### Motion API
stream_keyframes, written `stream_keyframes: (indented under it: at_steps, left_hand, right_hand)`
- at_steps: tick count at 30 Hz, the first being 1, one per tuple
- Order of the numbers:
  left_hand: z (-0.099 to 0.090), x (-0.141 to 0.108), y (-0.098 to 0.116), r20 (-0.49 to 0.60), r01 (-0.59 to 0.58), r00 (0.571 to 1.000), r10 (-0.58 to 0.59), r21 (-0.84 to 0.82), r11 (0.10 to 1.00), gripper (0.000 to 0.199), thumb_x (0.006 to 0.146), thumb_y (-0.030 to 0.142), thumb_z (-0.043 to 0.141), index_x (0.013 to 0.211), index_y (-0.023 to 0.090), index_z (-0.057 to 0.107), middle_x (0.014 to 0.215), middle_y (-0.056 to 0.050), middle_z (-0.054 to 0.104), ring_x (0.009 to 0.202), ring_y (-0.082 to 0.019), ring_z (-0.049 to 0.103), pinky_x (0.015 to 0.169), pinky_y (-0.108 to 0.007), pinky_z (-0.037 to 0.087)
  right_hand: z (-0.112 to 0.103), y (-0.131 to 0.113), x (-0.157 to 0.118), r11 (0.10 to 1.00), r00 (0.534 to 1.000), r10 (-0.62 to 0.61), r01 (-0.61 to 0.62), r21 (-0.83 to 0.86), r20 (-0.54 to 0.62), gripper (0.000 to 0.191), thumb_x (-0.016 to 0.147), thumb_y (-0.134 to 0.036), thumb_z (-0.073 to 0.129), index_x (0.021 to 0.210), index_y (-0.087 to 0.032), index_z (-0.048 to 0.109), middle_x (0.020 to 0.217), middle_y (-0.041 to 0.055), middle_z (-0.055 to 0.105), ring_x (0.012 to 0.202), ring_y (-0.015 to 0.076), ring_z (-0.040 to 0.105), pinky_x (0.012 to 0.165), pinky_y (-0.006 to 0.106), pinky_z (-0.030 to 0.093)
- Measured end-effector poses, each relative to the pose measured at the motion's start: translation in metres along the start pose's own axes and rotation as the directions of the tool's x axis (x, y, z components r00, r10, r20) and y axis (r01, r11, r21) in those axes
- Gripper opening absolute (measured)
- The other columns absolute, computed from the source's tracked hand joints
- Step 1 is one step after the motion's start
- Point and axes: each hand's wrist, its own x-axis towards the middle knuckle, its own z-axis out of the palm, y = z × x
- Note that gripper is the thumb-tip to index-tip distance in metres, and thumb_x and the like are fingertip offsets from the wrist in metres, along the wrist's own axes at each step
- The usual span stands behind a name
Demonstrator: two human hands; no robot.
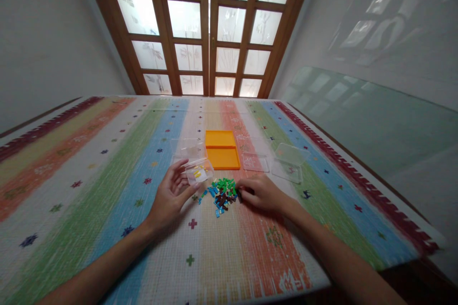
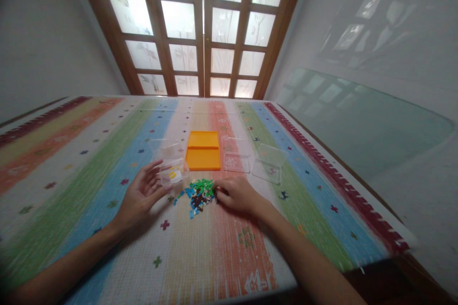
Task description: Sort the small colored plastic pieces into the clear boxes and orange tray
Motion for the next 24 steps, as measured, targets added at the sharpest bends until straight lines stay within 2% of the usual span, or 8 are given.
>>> stream_keyframes:
  at_steps: [6,12,16,20,24]
  left_hand:
    - [0.0,0.0,0.001,-0.001,-0.007,1.0,0.007,0.016,1.0,0.066,0.075,0.035,0.082,0.133,0.025,0.052,0.127,-0.009,0.065,0.11,-0.023,0.069,0.098,-0.039,0.059]
    - [0.002,-0.001,-0.001,0.008,-0.016,1.0,0.016,0.002,1.0,0.066,0.075,0.034,0.083,0.133,0.025,0.052,0.128,-0.009,0.065,0.114,-0.025,0.069,0.101,-0.041,0.058]
    - [0.003,-0.002,-0.001,0.007,-0.011,1.0,0.011,0.01,1.0,0.065,0.077,0.035,0.082,0.134,0.025,0.051,0.131,-0.01,0.064,0.115,-0.025,0.069,0.103,-0.041,0.058]
    - [0.003,-0.002,-0.001,0.003,-0.012,1.0,0.012,0.033,0.999,0.065,0.077,0.035,0.081,0.134,0.026,0.052,0.133,-0.011,0.062,0.117,-0.026,0.068,0.104,-0.043,0.057]
    - [0.003,-0.002,-0.002,0.015,-0.014,1.0,0.013,0.04,0.999,0.064,0.077,0.036,0.081,0.134,0.026,0.052,0.132,-0.011,0.062,0.118,-0.027,0.067,0.105,-0.044,0.057]
  right_hand:
    - [-0.002,0.002,-0.001,1.0,0.997,-0.025,0.024,-0.016,-0.077,0.022,0.088,-0.017,0.052,0.095,-0.018,0.073,0.066,0.0003,0.069,0.057,0.0116,0.054,0.06,0.024,0.035]
    - [0.011,-0.011,-0.002,0.986,0.962,-0.165,0.167,-0.01,-0.216,0.027,0.093,-0.017,0.049,0.101,-0.018,0.075,0.07,0.0017,0.072,0.056,0.0109,0.057,0.058,0.024,0.039]
    - [0.017,-0.024,-0.002,0.958,0.949,-0.276,0.259,-0.12,-0.154,0.03,0.094,-0.018,0.047,0.103,-0.02,0.075,0.067,0.0006,0.071,0.054,0.0117,0.056,0.055,0.026,0.036]
    - [0.021,-0.033,-0.002,0.942,0.947,-0.309,0.293,-0.163,-0.086,0.03,0.094,-0.017,0.044,0.097,-0.02,0.074,0.067,0.0002,0.069,0.055,0.012,0.057,0.055,0.027,0.036]
    - [0.026,-0.039,-0.001,0.927,0.944,-0.32,0.294,-0.232,-0.084,0.031,0.095,-0.018,0.043,0.106,-0.019,0.072,0.068,0.0004,0.07,0.056,0.0131,0.058,0.055,0.028,0.035]
